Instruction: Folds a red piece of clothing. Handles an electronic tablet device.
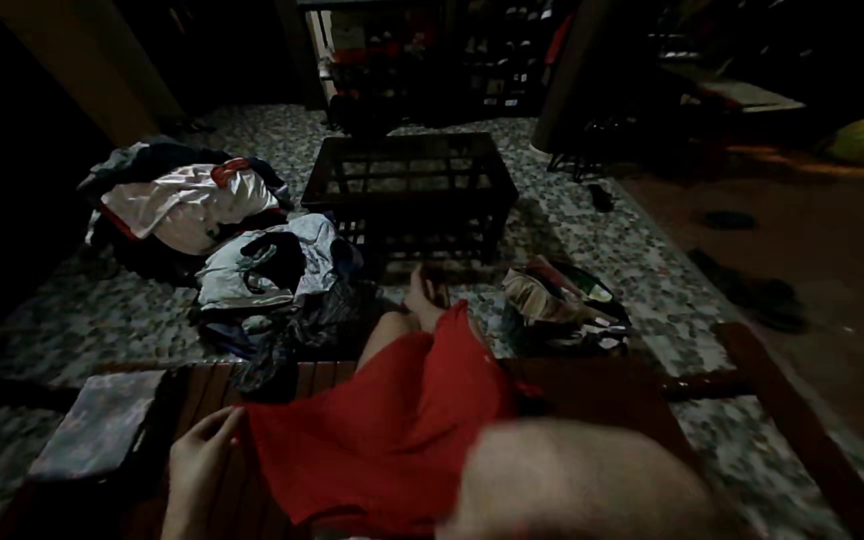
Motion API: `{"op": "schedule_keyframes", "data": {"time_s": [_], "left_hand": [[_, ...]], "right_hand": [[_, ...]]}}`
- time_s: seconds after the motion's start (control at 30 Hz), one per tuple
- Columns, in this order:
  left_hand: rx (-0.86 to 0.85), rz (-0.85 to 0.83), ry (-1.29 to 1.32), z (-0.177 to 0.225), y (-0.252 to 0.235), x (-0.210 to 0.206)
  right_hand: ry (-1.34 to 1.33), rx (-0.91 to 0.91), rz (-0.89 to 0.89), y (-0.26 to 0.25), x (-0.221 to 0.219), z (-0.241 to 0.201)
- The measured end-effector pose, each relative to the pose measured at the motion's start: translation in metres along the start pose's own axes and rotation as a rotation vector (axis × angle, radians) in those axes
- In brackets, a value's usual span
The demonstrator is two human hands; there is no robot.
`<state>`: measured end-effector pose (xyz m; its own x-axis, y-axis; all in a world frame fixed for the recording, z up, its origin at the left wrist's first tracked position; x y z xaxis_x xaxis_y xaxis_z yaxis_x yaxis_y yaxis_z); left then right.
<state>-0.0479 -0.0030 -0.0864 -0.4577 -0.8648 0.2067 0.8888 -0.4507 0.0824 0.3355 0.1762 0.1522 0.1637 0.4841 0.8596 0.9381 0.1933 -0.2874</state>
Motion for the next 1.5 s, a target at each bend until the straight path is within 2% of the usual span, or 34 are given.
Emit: {"op": "schedule_keyframes", "data": {"time_s": [0.03, 0.07, 0.1, 0.17, 0.23, 0.3, 0.4, 0.5, 0.53, 0.6, 0.73, 0.77, 0.83, 0.87, 0.9, 0.93, 0.97, 1.03, 1.13, 1.2, 1.27, 1.33, 1.43, 1.5], "left_hand": [[0.054, 0.011, 0.045, -0.011, 0.001, 0.0], [0.091, 0.021, 0.09, -0.02, 0.0, -0.001], [0.114, 0.032, 0.13, -0.026, 0.0, -0.001], [0.154, 0.08, 0.171, -0.035, 0.002, 0.0], [0.204, 0.122, 0.181, -0.037, 0.001, -0.002], [0.246, 0.152, 0.222, -0.036, -0.003, -0.005], [0.264, 0.189, 0.331, -0.044, -0.02, -0.005], [0.286, 0.179, 0.367, -0.042, -0.039, -0.001], [0.288, 0.175, 0.372, -0.038, -0.046, 0.0], [0.266, 0.136, 0.411, -0.029, -0.06, 0.005], [0.196, 0.072, 0.554, -0.013, -0.086, 0.004], [0.187, 0.044, 0.599, -0.008, -0.091, 0.002], [0.175, 0.03, 0.628, 0.0, -0.101, 0.0], [0.172, 0.039, 0.62, 0.005, -0.105, 0.0], [0.167, 0.041, 0.601, 0.012, -0.109, 0.001], [0.152, 0.036, 0.584, 0.02, -0.111, 0.002], [0.127, 0.028, 0.585, 0.029, -0.114, 0.001], [0.088, 0.013, 0.592, 0.053, -0.114, -0.002], [0.014, 0.046, 0.591, 0.086, -0.115, -0.01], [-0.02, 0.051, 0.605, 0.106, -0.126, -0.015], [-0.094, 0.002, 0.605, 0.135, -0.133, -0.028], [-0.21, -0.074, 0.642, 0.17, -0.137, -0.042], [-0.38, -0.2, 0.757, 0.219, -0.128, -0.053], [-0.482, -0.245, 0.779, 0.233, -0.11, -0.051]], "right_hand": [[-0.048, -0.074, 0.117, -0.008, 0.005, 0.043], [-0.036, -0.217, 0.189, -0.014, 0.007, 0.091], [-0.003, -0.422, 0.188, -0.018, 0.003, 0.144], [0.093, -0.801, 0.039, -0.014, -0.026, 0.256], [0.127, -1.059, -0.169, 0.01, -0.072, 0.348], [0.076, -1.235, -0.306, 0.042, -0.104, 0.399], [-0.084, -1.408, -0.318, 0.078, -0.122, 0.436], [-0.221, -1.526, -0.202, 0.093, -0.108, 0.428], [-0.284, -1.517, -0.106, 0.099, -0.099, 0.424], [-0.513, -1.45, 0.214, 0.115, -0.077, 0.412], [-0.867, -1.088, 0.808, 0.146, -0.036, 0.345], [-0.927, -0.957, 0.894, 0.153, -0.027, 0.326], [-0.978, -0.671, 0.995, 0.168, -0.011, 0.289], [-0.93, -0.513, 0.978, 0.174, -0.001, 0.268], [-0.824, -0.411, 0.945, 0.178, 0.009, 0.248], [-0.718, -0.388, 0.935, 0.183, 0.02, 0.232], [-0.642, -0.431, 0.935, 0.186, 0.03, 0.219], [-0.448, -0.659, 0.916, 0.188, 0.048, 0.202], [0.293, -1.187, 0.816, 0.185, 0.073, 0.193], [0.624, -1.388, 0.867, 0.19, 0.082, 0.2], [0.732, -1.431, 0.938, 0.2, 0.099, 0.215], [0.686, -1.395, 0.994, 0.202, 0.126, 0.226], [0.445, -1.268, 1.162, 0.197, 0.154, 0.222], [0.249, -1.193, 1.275, 0.199, 0.155, 0.209]]}}
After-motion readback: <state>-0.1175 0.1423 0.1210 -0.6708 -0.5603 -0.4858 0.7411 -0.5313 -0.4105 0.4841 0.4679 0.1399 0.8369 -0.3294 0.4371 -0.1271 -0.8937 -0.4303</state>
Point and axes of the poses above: each hand's wrist, its own y-axis away from the middle knuckle, its own x-axis out of the back of the hand, z = x × y, the point moved 5 cm from there along -y, towards the middle knuckle, and after that the axes turned 14 degrees about y, right-handed, at the moved point
